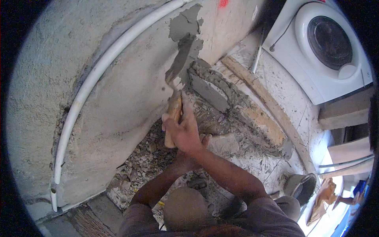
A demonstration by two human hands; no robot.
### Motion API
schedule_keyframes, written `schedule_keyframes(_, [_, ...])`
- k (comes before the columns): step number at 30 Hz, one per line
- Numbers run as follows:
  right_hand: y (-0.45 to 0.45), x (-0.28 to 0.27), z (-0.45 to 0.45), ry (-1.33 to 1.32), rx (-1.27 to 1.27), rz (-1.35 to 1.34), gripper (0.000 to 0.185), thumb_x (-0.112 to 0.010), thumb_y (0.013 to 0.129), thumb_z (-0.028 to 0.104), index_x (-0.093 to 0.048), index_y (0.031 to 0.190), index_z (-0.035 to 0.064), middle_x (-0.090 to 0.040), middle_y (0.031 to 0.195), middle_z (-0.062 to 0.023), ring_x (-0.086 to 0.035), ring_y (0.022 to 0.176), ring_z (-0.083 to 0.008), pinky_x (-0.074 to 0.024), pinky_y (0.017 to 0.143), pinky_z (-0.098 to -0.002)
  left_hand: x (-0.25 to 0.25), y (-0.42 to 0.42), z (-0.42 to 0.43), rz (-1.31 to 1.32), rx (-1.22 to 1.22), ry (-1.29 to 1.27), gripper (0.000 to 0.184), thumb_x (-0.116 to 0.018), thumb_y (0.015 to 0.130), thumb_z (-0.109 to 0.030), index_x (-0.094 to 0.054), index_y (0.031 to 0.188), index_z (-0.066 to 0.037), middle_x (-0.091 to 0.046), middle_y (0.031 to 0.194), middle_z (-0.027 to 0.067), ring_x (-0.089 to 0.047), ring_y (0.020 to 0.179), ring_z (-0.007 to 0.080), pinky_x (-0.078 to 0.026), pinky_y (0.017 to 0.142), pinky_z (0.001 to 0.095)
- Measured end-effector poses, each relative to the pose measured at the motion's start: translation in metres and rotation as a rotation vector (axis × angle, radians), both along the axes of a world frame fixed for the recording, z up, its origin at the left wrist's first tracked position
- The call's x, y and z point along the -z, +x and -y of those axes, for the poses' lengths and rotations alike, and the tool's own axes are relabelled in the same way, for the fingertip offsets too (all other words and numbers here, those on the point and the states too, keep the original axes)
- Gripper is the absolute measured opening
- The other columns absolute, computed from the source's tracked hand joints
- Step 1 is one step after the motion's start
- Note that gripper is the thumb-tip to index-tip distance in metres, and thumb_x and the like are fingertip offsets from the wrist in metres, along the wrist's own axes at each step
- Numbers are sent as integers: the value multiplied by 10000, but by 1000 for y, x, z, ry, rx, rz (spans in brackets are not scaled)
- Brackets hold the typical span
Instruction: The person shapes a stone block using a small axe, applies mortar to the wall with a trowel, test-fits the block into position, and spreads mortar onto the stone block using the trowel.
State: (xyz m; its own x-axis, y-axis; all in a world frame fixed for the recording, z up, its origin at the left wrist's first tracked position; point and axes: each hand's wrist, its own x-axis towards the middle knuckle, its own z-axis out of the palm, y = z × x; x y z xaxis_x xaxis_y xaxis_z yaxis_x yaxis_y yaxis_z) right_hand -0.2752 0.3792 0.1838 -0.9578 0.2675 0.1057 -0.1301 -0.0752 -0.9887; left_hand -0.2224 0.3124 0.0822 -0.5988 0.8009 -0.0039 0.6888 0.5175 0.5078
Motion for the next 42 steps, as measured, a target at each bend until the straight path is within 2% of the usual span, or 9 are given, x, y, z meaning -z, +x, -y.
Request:
schedule_keyframes(2, [-17, -5, -7, -108, 33, 3, 678, -548, 876, 71, -145, 1414, -14, -514, 1011, -109, -556, 764, -161, -495, 667, -304, -27, -4, -4, -24, -52, 37, 761, -635, 761, -462, -360, 1362, -85, -485, 1193, 135, -460, 1152, 306, -353, 974, 443])
schedule_keyframes(4, [-33, -7, -11, -213, 68, 2, 676, -544, 874, 68, -146, 1413, -23, -513, 1034, -123, -561, 772, -170, -498, 673, -315, -99, -23, -13, 283, 181, -341, 595, -405, 916, -396, -297, 1373, -30, -385, 1340, 164, -363, 1248, 313, -237, 1081, 431])
schedule_keyframes(6, [-41, -5, -10, 688, 368, -199, 666, -537, 875, 62, -152, 1412, -25, -501, 1080, -144, -558, 776, -165, -499, 663, -299, -71, -16, -6, 162, 110, -114, 631, -541, 824, -432, -375, 1294, -44, -442, 1255, 155, -412, 1199, 317, -294, 1029, 442])
schedule_keyframes(10, [-12, -14, -11, 681, 277, -303, 652, -541, 881, 77, -174, 1411, -20, -504, 1084, -161, -560, 773, -158, -497, 637, -283, -28, -4, -2, 264, -145, 159, 656, -685, 718, -480, -469, 1175, -62, -507, 1157, 151, -459, 1151, 329, -348, 978, 464])
schedule_keyframes(16, [-41, 1, -23, -86, 167, 87, 484, -517, 873, 13, -298, 1304, -9, -527, 929, -77, -537, 708, -129, -484, 587, -269, -74, -17, -10, 5, 96, -22, 647, -662, 743, -477, -465, 1204, -68, -500, 1202, 145, -493, 1131, 287, -394, 940, 440])
schedule_keyframes(23, [-15, 8, -5, 206, 102, -102, 594, -527, 860, 4, -234, 1376, -8, -521, 994, -102, -536, 737, -141, -480, 624, -270, -26, -4, 3, 365, -94, 200, 680, -656, 730, -491, -460, 1220, -61, -504, 1189, 166, -468, 1162, 308, -343, 999, 459])
schedule_keyframes(35, [-18, 12, -15, 89, 162, -117, 664, -558, 860, 33, -189, 1412, 10, -491, 1109, -121, -549, 768, -145, -491, 652, -279, -30, -7, 0, 134, -19, 179, 664, -670, 707, -481, -487, 1180, -53, -526, 1150, 167, -458, 1161, 345, -350, 987, 470])
schedule_keyframes(37, [-28, 0, -22, -410, 15, 158, 664, -550, 864, 26, -183, 1417, 15, -493, 1116, -119, -546, 794, -140, -493, 663, -281, -39, -11, -5, 106, 41, -6, 709, -636, 762, -504, -429, 1314, -108, -508, 1178, 121, -470, 1118, 303, -342, 977, 444])
schedule_keyframes(42, [-29, -12, -21, -144, 33, -43, 659, -553, 866, 44, -186, 1412, 10, -486, 1113, -116, -530, 865, -145, -487, 718, -283, -50, -11, -5, -37, 36, 12, 707, -645, 748, -506, -438, 1289, -99, -509, 1166, 125, -474, 1108, 307, -350, 968, 447])
